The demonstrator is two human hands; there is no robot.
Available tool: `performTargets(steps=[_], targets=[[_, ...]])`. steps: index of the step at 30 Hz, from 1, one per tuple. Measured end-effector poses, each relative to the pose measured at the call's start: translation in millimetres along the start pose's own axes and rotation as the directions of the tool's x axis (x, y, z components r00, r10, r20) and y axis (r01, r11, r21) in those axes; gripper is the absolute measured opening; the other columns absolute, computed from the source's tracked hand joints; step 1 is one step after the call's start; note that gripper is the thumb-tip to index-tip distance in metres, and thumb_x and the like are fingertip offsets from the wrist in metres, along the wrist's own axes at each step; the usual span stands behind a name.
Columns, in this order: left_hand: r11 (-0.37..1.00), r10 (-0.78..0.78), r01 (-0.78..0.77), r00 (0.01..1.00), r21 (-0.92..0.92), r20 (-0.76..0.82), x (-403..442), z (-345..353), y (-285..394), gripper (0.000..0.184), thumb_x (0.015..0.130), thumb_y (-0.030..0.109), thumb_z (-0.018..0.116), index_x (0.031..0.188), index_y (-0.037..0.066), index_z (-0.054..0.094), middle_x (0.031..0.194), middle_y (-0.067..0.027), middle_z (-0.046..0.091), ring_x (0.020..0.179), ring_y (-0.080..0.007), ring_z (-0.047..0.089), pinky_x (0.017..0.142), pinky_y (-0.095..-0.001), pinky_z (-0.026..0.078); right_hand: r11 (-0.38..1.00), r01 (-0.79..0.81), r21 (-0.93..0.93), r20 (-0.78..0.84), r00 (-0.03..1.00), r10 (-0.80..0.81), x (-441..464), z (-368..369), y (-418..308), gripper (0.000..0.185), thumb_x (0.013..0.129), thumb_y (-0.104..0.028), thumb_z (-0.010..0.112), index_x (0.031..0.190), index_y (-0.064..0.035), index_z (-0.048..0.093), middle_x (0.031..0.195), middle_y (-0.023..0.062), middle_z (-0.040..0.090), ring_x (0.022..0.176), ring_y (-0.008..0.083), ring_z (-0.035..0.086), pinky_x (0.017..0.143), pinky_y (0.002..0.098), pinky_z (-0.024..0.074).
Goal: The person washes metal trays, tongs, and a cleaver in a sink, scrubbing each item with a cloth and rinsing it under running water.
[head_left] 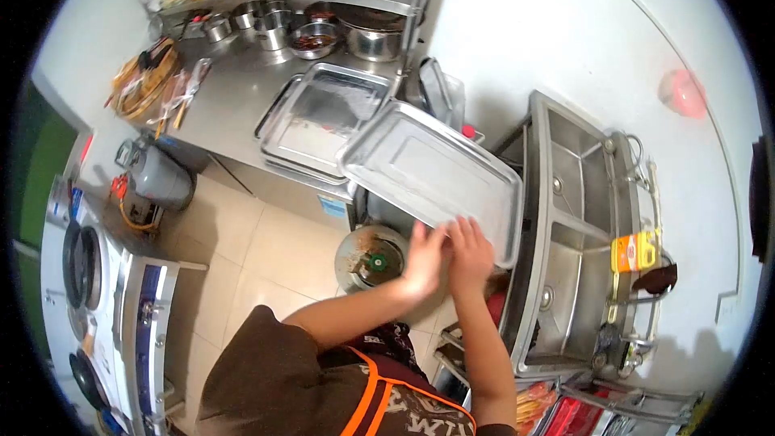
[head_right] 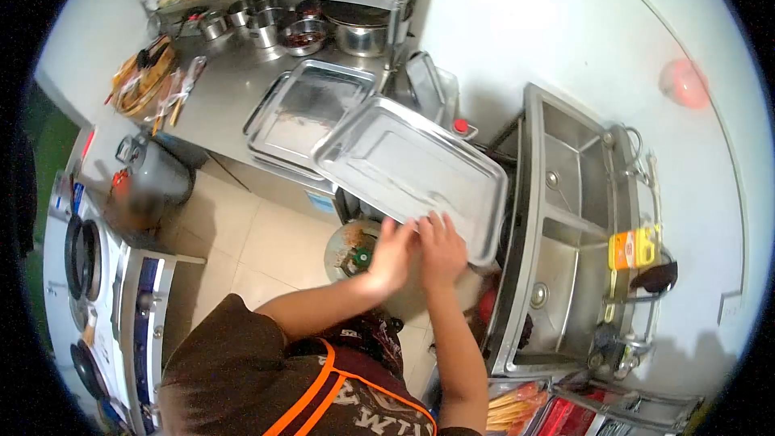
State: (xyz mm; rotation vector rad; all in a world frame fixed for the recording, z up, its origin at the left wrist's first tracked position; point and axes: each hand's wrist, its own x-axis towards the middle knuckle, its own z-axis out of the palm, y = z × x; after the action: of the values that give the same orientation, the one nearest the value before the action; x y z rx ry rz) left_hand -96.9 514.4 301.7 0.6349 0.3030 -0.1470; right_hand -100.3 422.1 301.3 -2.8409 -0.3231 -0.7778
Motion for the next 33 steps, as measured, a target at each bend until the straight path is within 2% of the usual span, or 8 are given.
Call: performTargets(steps=[2,4,8,10,14,26,30,33], targets=[[1.0,0.014,-0.01,0.988,0.028,-0.153,23,-27,42,0.02,0.086,0.011,0.049,0.104,0.006,0.043,0.097,-0.0067,0.053,0.085,-0.0157,0.053,0.067,-0.0258,0.047,0.997,0.077,0.014,-0.007,0.997,-0.077,30,22,-35,0.034,0.076,-0.015,0.052,0.11,-0.0162,0.055,0.118,0.0062,0.054,0.109,0.0257,0.051,0.083,0.0365,0.0418],[0.992,0.093,-0.088,0.994,0.086,-0.059,74,-93,61,0.015,0.085,0.011,0.048,0.097,0.003,0.045,0.087,-0.0088,0.054,0.076,-0.0167,0.057,0.062,-0.0261,0.05,0.96,0.234,0.152,0.043,0.969,-0.243,49,35,-64,0.04,0.077,-0.013,0.05,0.117,-0.0166,0.052,0.123,0.0094,0.049,0.113,0.0268,0.047,0.087,0.0375,0.0398],[0.992,0.064,-0.047,0.988,0.117,-0.141,135,-144,152,0.019,0.082,0.011,0.052,0.095,0.003,0.041,0.08,-0.0084,0.049,0.068,-0.0179,0.054,0.064,-0.0312,0.055,0.932,0.218,0.291,0.017,0.973,-0.232,40,31,-94,0.046,0.072,-0.001,0.054,0.116,-0.0152,0.054,0.118,0.0131,0.05,0.108,0.0296,0.048,0.086,0.0379,0.0396],[0.985,0.08,-0.065,0.992,0.157,-0.092,163,-189,175,0.019,0.082,0.011,0.053,0.095,0.003,0.041,0.081,-0.0089,0.049,0.076,-0.0207,0.057,0.069,-0.0335,0.055,0.93,-0.074,0.361,0.233,0.972,-0.013,11,48,-78,0.041,0.073,-0.001,0.055,0.113,-0.0126,0.055,0.112,0.0118,0.054,0.1,0.0301,0.052,0.083,0.0382,0.0418],[0.982,0.114,-0.1,0.99,0.158,-0.079,181,-225,192,0.02,0.083,0.01,0.052,0.098,0.003,0.042,0.094,-0.0138,0.054,0.086,-0.0237,0.058,0.075,-0.0332,0.053,0.951,-0.071,0.301,0.239,0.971,-0.003,-22,36,-42,0.027,0.075,-0.007,0.056,0.102,-0.01,0.059,0.102,0.0128,0.058,0.091,0.0306,0.055,0.079,0.0373,0.0437],[0.992,0.127,-0.124,0.978,0.025,-0.163,219,-243,189,0.012,0.081,0.006,0.052,0.092,0.001,0.048,0.086,-0.0123,0.055,0.08,-0.0247,0.058,0.075,-0.0369,0.052,0.853,-0.433,0.289,0.426,0.857,0.291,-67,33,-21,0.015,0.078,-0.004,0.054,0.091,-0.0055,0.061,0.094,0.0141,0.059,0.085,0.0325,0.057,0.074,0.0371,0.0462],[0.99,-0.01,0.048,0.961,0.133,-0.276,235,-251,195,0.015,0.081,0.005,0.049,0.093,-0.005,0.048,0.088,-0.0139,0.051,0.081,-0.0253,0.055,0.078,-0.0411,0.05,0.818,-0.494,0.295,0.451,0.826,0.337,-72,30,-17,0.016,0.078,-0.004,0.054,0.092,-0.0047,0.061,0.094,0.015,0.059,0.087,0.0329,0.057,0.075,0.0372,0.0459],[0.963,-0.095,0.159,0.957,0.22,-0.274,268,-308,202,0.02,0.083,0.014,0.056,0.09,-0.003,0.049,0.086,-0.0119,0.049,0.071,-0.0252,0.053,0.066,-0.0344,0.051,0.803,-0.505,0.317,0.397,0.839,0.371,-80,40,-9,0.019,0.077,-0.004,0.054,0.095,-0.004,0.061,0.095,0.0154,0.059,0.089,0.0329,0.056,0.076,0.0368,0.0458]])
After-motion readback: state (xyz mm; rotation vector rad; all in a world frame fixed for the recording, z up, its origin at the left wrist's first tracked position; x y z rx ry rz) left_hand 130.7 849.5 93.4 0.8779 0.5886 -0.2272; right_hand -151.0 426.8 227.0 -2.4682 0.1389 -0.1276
